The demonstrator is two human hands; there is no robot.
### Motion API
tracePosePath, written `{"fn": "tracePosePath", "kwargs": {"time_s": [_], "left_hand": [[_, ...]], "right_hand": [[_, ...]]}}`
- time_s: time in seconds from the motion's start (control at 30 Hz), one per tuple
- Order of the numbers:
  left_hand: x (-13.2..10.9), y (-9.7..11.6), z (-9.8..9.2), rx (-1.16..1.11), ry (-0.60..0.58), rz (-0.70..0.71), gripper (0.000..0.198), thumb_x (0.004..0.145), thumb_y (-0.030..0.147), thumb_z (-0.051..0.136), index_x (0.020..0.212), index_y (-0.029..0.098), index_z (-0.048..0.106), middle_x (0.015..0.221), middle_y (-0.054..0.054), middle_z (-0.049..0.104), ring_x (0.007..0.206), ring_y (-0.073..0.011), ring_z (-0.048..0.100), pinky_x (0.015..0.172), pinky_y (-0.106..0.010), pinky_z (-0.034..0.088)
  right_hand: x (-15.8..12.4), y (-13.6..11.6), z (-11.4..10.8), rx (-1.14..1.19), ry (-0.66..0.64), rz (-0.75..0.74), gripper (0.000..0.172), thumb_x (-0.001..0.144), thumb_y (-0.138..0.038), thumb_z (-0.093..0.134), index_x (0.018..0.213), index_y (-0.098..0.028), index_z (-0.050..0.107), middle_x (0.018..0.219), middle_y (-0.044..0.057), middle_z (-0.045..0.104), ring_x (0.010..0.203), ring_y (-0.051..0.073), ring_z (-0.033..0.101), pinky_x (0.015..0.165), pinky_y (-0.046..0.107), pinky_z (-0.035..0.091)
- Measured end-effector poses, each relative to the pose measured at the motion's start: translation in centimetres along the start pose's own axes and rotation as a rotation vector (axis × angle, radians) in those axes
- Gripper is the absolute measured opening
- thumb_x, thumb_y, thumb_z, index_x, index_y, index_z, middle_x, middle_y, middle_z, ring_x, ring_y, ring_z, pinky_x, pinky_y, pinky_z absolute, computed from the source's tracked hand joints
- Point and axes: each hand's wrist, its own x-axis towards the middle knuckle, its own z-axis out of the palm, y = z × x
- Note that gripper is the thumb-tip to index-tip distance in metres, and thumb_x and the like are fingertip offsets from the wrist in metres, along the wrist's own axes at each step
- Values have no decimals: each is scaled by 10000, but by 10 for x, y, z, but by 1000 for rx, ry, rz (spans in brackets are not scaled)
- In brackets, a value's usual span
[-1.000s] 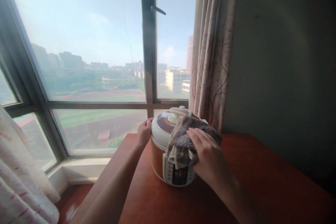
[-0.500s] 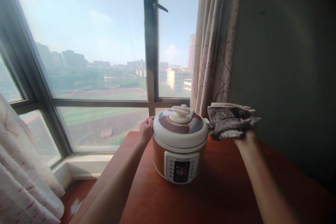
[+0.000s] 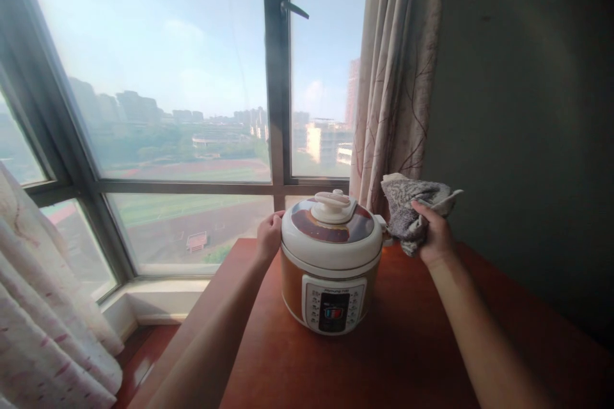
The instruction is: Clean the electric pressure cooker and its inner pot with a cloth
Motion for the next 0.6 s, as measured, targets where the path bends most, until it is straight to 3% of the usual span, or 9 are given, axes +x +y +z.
{"fn": "tracePosePath", "kwargs": {"time_s": [0.1,0.17,0.23,0.3,0.4,0.5,0.6], "left_hand": [[0,0,0,0,-6,-1,454,833,335,379,959,168,782,978,-86,777,950,-269,687,792,-320,498],[0,0,0,1,-10,0,462,837,334,378,985,164,782,986,-89,777,961,-271,687,789,-320,500],[0,-2,-1,0,-11,4,470,838,336,381,1010,158,781,999,-92,776,963,-271,687,794,-321,504],[1,-3,0,-5,-10,5,476,838,343,385,1023,153,781,1004,-94,776,945,-267,690,801,-322,509],[2,-4,0,-11,-5,0,484,840,349,384,1032,147,781,995,-98,778,932,-266,692,806,-325,512],[1,-2,1,-12,3,-5,483,835,341,385,1028,147,783,982,-99,778,941,-272,692,800,-327,511],[0,-1,2,-13,1,-4,473,829,334,388,1011,152,785,984,-95,778,945,-273,691,795,-327,511]], "right_hand": [[-5,0,31,-254,-91,27,300,681,-368,747,927,-203,697,867,18,731,796,202,685,726,322,573],[-13,4,49,-330,-193,22,307,614,-274,787,904,-189,731,891,42,747,881,251,688,827,374,558],[-22,7,63,-531,-303,-90,400,602,-165,749,1000,-204,745,1072,64,745,1076,285,647,990,404,483],[-30,7,72,-873,-370,-249,550,649,-127,683,1192,-217,693,1253,89,687,1214,295,581,1088,422,391],[-43,4,76,-1327,-378,-354,607,746,-171,613,1352,-160,580,1251,164,676,1174,321,607,1066,451,392],[-60,-3,76,-1456,-415,-373,549,771,-182,569,1312,-91,597,1224,209,674,1144,340,616,1043,450,405],[-79,-7,74,-1427,-520,-460,526,759,-153,546,1274,-83,627,1307,198,635,1235,330,555,1115,457,328]]}}
